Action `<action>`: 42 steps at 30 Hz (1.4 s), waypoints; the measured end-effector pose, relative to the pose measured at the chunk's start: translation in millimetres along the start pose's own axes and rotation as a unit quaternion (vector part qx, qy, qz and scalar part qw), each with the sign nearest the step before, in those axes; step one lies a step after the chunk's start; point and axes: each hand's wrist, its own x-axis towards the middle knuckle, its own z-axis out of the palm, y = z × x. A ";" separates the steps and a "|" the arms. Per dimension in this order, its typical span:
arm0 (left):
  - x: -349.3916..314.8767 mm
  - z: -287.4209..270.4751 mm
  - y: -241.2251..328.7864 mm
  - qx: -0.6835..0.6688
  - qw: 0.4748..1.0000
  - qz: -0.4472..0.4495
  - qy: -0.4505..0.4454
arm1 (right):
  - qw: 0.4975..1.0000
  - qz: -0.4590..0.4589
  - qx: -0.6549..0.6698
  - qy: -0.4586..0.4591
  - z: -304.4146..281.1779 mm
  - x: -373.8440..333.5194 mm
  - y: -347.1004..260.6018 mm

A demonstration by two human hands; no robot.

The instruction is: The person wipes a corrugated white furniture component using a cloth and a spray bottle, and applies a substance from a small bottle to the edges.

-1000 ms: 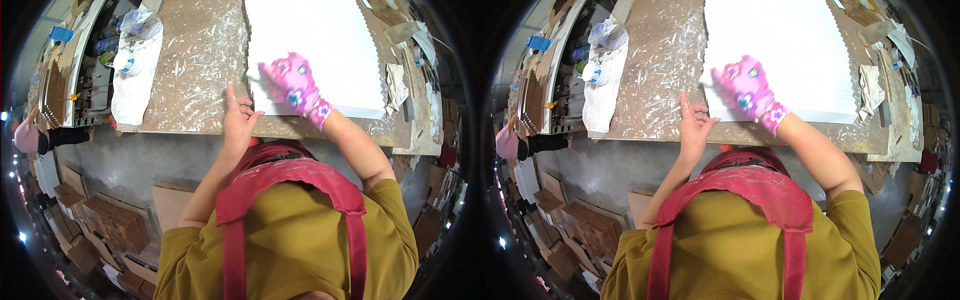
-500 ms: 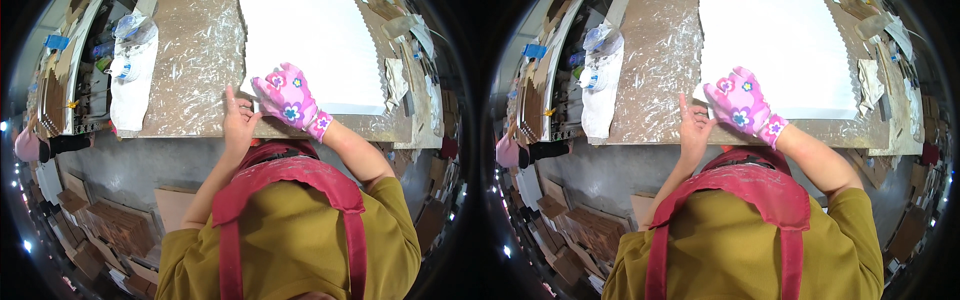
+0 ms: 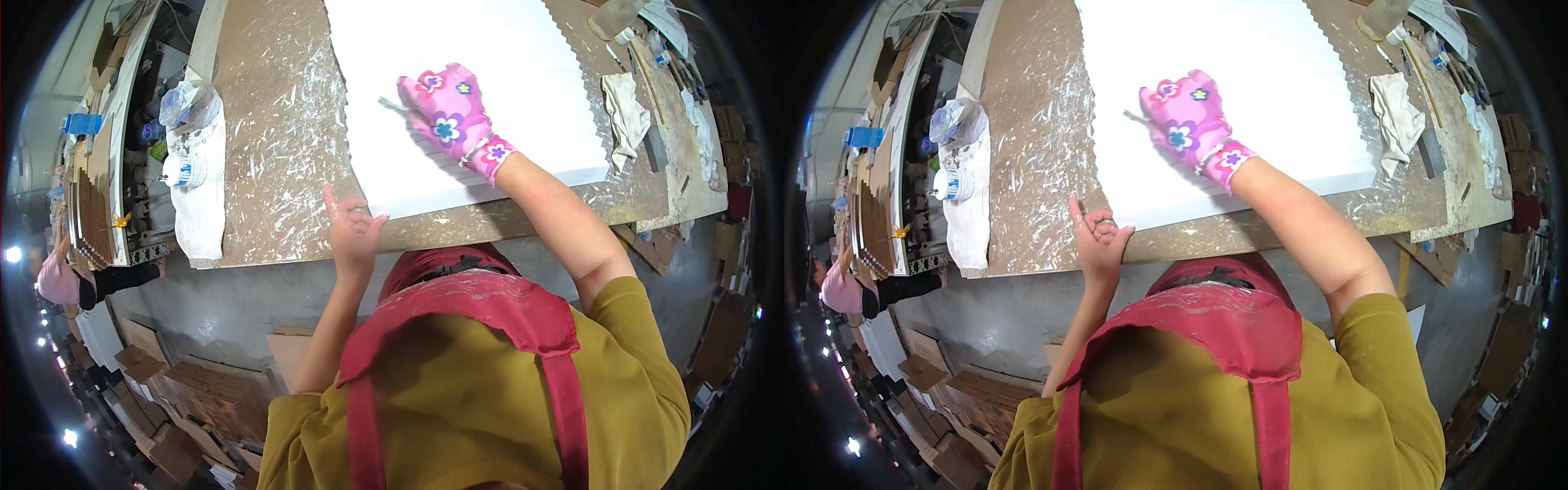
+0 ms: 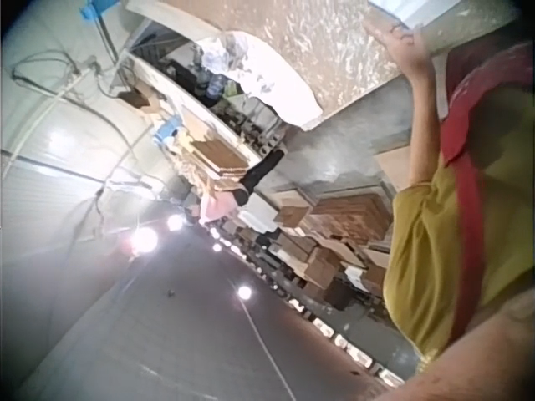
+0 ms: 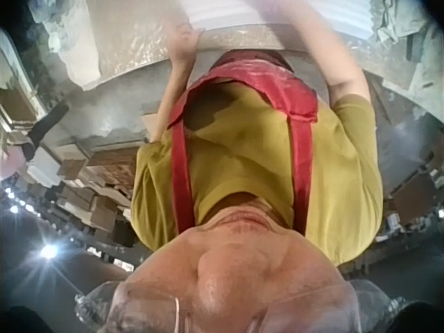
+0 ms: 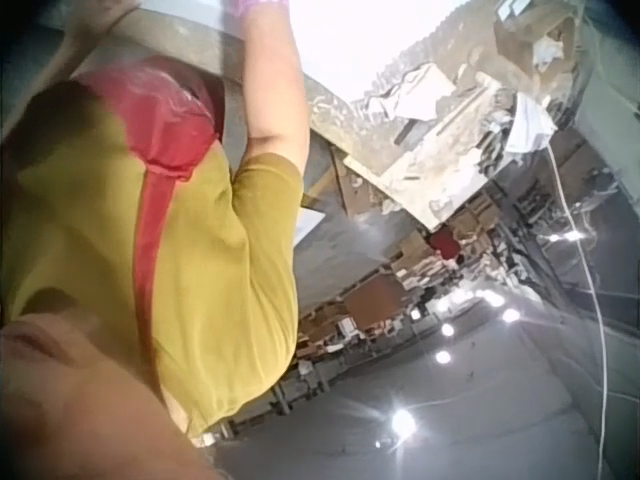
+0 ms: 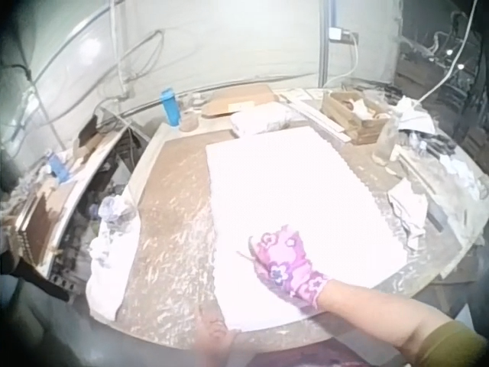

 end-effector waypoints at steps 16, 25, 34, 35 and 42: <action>-6.4 0.3 2.6 0.036 0.998 -0.025 0.041 | 0.997 -0.019 -0.058 0.053 -17.4 12.9 -2.9; -6.7 4.3 10.7 0.053 0.998 -0.019 0.020 | 0.921 0.207 -0.289 -0.158 -142.9 -63.9 46.1; 47.1 18.5 77.5 0.339 0.904 0.258 -0.031 | 0.884 0.367 0.080 0.279 -188.7 -200.4 138.9; 67.0 39.9 90.3 0.342 0.880 0.321 -0.070 | 0.819 0.331 0.303 0.358 -189.3 -212.3 145.2; 127.7 208.7 144.6 0.397 0.690 0.486 -0.359 | 0.789 0.225 0.399 0.410 -162.1 -216.5 113.7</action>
